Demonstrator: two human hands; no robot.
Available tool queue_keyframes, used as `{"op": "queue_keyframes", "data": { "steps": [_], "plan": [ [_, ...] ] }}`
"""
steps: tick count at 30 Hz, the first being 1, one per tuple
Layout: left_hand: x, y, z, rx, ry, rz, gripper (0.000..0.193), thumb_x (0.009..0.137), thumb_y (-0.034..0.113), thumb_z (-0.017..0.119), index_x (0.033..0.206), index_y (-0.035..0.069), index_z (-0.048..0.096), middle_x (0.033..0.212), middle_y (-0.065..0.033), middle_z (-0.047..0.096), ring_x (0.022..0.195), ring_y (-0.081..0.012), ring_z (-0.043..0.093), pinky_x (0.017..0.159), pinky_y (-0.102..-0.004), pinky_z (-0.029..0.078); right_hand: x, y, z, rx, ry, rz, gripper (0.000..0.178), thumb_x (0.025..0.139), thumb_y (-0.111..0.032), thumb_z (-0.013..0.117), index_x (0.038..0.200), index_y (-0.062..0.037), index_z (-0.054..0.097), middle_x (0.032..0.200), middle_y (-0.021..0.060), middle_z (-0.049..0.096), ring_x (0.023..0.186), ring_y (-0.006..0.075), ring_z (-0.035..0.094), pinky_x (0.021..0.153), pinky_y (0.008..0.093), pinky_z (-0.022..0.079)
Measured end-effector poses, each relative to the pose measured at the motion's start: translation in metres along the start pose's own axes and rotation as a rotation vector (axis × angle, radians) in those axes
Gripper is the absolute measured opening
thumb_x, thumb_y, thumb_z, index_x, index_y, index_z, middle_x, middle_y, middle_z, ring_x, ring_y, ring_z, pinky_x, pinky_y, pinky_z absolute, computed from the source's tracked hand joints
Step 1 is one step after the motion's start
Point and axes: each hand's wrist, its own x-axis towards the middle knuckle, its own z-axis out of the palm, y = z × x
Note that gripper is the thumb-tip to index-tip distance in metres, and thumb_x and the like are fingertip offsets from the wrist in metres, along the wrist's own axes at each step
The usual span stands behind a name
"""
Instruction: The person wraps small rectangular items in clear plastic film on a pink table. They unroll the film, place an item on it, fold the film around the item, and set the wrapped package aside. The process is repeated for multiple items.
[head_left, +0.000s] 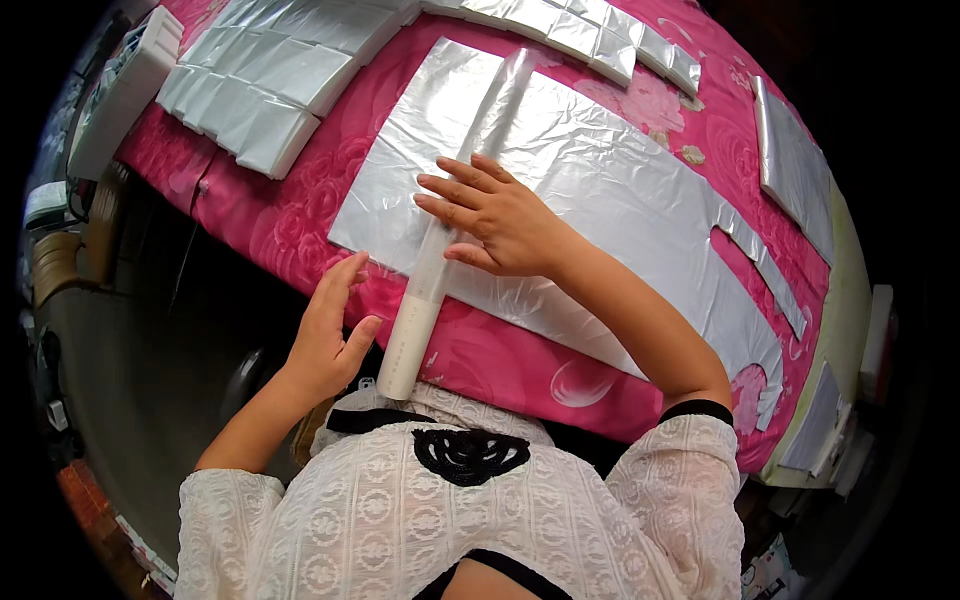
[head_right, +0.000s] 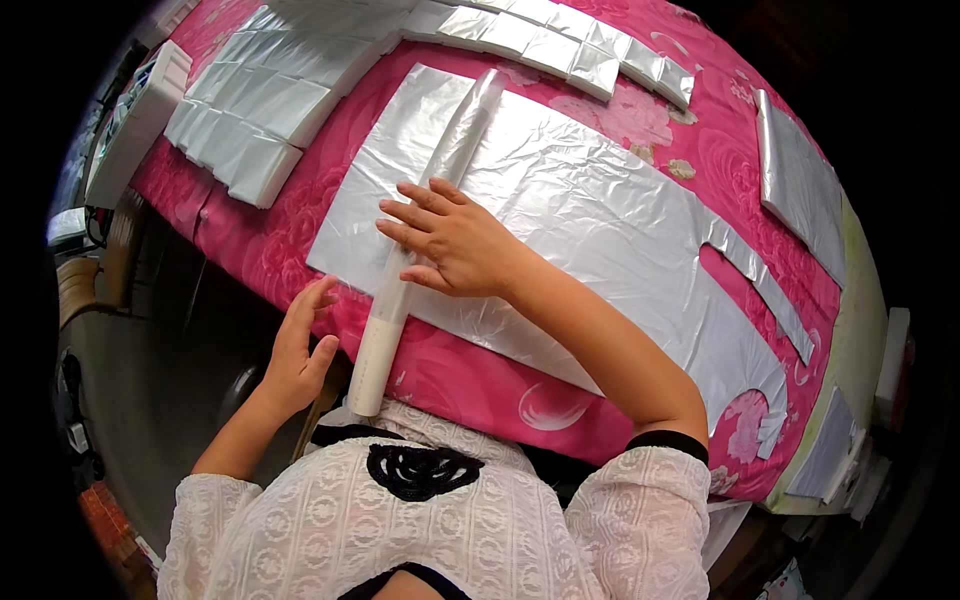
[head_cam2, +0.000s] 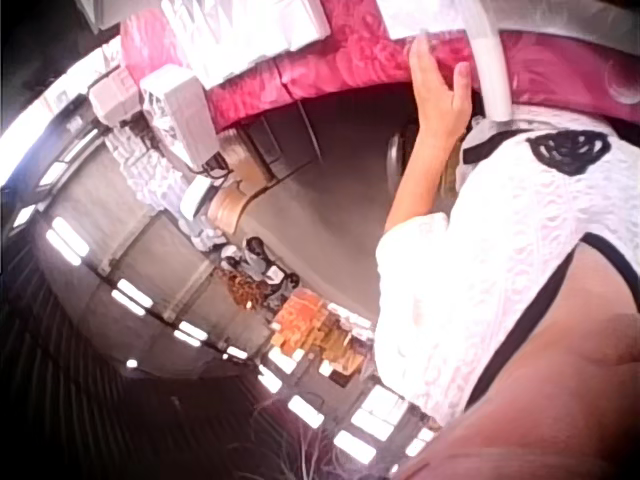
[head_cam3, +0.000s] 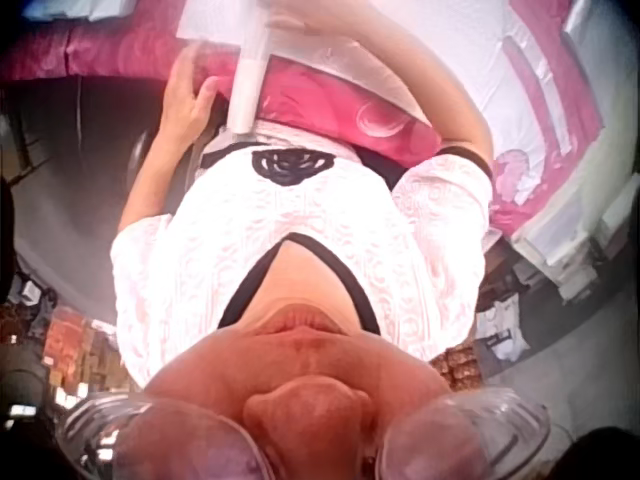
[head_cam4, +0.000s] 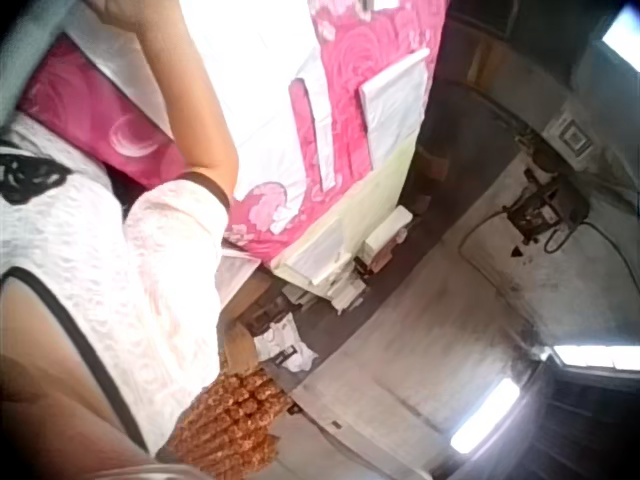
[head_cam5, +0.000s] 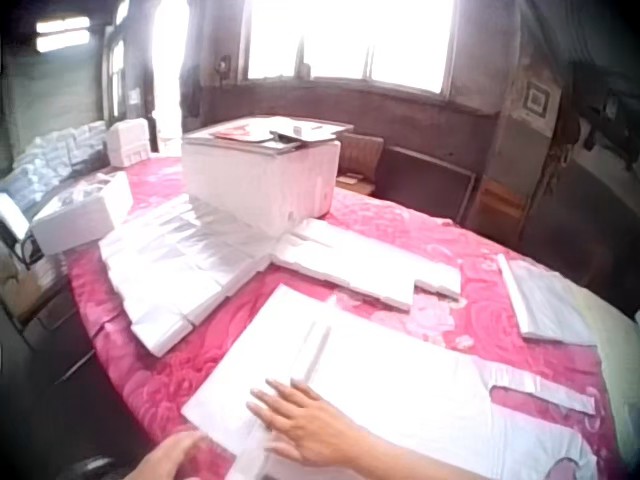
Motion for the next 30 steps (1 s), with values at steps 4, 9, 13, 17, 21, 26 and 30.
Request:
{"op": "queue_keyframes", "data": {
  "steps": [4,9,13,17,21,26,30],
  "plan": [
    [-0.004,0.01,0.003,0.06,0.034,-0.258,0.072,0.078,0.019,0.067,0.136,-0.002,0.03,0.125,-0.0183,0.043,0.106,-0.0261,0.048,0.093,-0.0362,0.039,0.076,-0.012,0.035,0.041,0.022,0.013,0.042,0.085,-0.035,0.052,0.114,-0.0057,0.058,0.12,0.0086,0.057,0.124,0.0267,0.042,0.108,0.0452,0.023],
    [-0.009,-0.012,-0.003,-0.006,0.046,-0.372,0.079,0.069,0.018,0.075,0.132,-0.005,0.034,0.12,-0.0171,0.051,0.106,-0.0247,0.052,0.091,-0.0327,0.042,0.111,-0.033,0.063,0.138,0.438,0.354,0.058,0.08,-0.02,0.056,0.132,0.0006,0.038,0.136,0.021,0.036,0.132,0.0358,0.026,0.109,0.0455,0.019],
    [-0.018,-0.006,-0.01,-0.902,-0.093,-0.449,0.071,0.073,0.018,0.073,0.131,-0.003,0.038,0.115,-0.0139,0.057,0.098,-0.0186,0.058,0.085,-0.0324,0.048,0.109,-0.041,0.05,0.521,0.761,0.744,0.089,0.079,-0.023,0.063,0.14,0.0052,0.005,0.14,0.0312,0.017,0.133,0.0356,0.022,0.106,0.0417,0.026],
    [-0.007,0.005,-0.011,-1.354,-0.369,-0.335,0.081,0.069,0.032,0.074,0.131,-0.005,0.037,0.108,-0.0169,0.058,0.084,-0.0176,0.061,0.071,-0.0292,0.053,0.092,-0.044,-0.004,1.753,0.744,0.459,0.082,0.077,-0.053,0.065,0.126,0.0039,0.033,0.111,0.0188,0.053,0.097,0.0227,0.059,0.079,0.0326,0.052],
    [0.017,0.022,-0.001,-1.381,-0.562,-0.367,0.091,0.067,0.04,0.073,0.135,-0.006,0.033,0.108,-0.0183,0.058,0.076,-0.016,0.061,0.065,-0.0268,0.052,0.065,-0.04,-0.037,1.72,0.666,0.535,0.078,0.073,-0.06,0.065,0.114,0.0029,0.045,0.087,0.0107,0.063,0.084,0.0193,0.063,0.076,0.0312,0.054],
    [0.027,0.044,0.016,-0.764,-0.271,-0.417,0.043,0.069,0.021,0.077,0.1,0.003,0.053,0.082,-0.0019,0.058,0.073,-0.0096,0.057,0.064,-0.025,0.047,0.022,-0.043,-0.044,1.252,0.759,0.851,0.076,0.068,-0.054,0.075,0.107,0.0065,0.05,0.09,0.0137,0.06,0.087,0.0191,0.06,0.075,0.0294,0.049],
    [0.028,0.045,0.035,-0.72,-0.279,-0.422,0.041,0.071,0.018,0.076,0.102,0.003,0.054,0.082,-0.0025,0.059,0.071,-0.0098,0.057,0.064,-0.0254,0.047,-0.011,-0.052,-0.038,1.208,0.682,1.01,0.066,0.067,-0.042,0.08,0.104,0.0061,0.053,0.085,0.0094,0.058,0.075,0.0143,0.057,0.065,0.0265,0.048]
  ]
}}
